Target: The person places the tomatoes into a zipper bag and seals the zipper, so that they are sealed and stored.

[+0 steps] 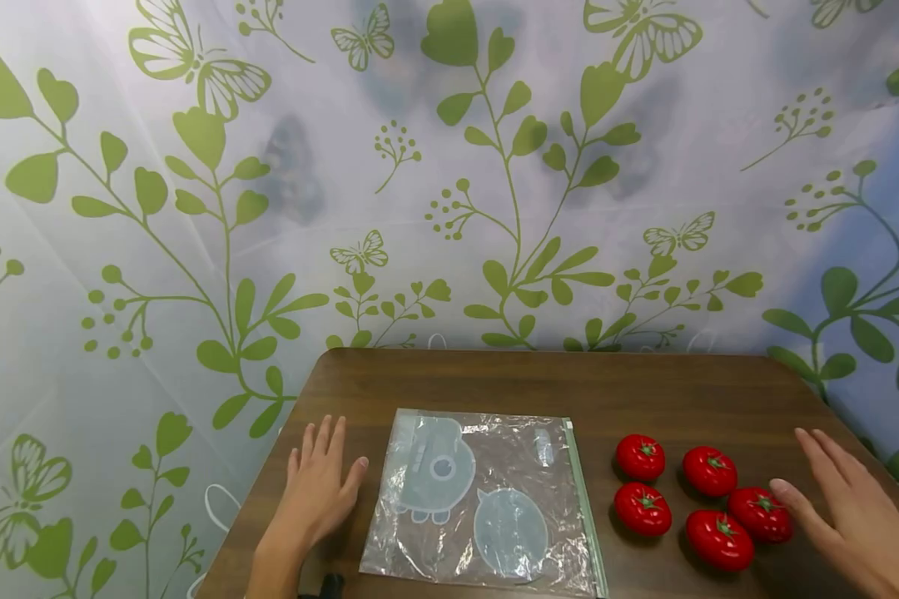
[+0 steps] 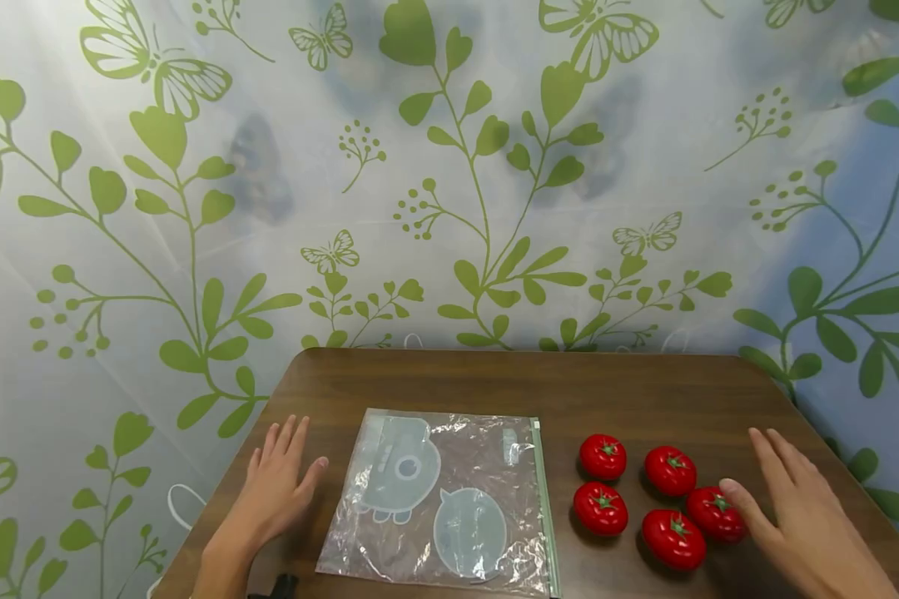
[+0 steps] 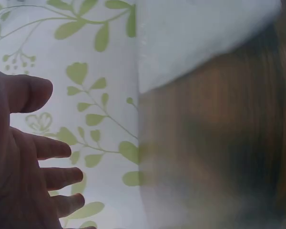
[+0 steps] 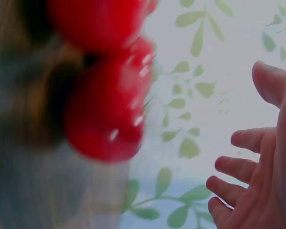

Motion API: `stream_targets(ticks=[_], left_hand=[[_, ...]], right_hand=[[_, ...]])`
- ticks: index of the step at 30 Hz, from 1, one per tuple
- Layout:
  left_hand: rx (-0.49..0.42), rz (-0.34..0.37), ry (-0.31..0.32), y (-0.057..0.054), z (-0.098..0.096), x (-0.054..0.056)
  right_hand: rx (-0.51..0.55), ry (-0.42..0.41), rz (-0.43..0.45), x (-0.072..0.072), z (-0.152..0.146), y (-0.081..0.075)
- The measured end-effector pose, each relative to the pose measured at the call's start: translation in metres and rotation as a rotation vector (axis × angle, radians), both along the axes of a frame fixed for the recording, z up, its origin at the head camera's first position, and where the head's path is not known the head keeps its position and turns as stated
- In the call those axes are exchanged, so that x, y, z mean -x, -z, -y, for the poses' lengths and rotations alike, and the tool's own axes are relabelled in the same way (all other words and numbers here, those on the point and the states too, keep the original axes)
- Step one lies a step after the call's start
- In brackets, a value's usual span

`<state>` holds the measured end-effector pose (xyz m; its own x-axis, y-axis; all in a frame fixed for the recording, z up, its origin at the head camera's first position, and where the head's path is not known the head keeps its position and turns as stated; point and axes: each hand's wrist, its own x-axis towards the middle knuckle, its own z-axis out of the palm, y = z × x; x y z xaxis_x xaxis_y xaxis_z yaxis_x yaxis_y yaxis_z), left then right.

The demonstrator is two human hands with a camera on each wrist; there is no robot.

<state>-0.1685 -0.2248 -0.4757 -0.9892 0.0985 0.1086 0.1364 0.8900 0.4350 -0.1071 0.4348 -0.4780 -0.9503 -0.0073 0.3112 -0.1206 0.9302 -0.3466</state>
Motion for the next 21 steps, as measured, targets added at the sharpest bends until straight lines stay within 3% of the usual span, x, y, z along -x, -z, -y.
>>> stream_targets(ticks=[8, 21], left_hand=[[-0.091, -0.068, 0.028, -0.015, -0.014, -0.023], [-0.21, -0.087, 0.082, -0.031, -0.047, -0.054]], right_hand=[[0.03, 0.024, 0.091, -0.011, 0.04, -0.015], [0.09, -0.001, 0.137, -0.019, 0.085, -0.031]])
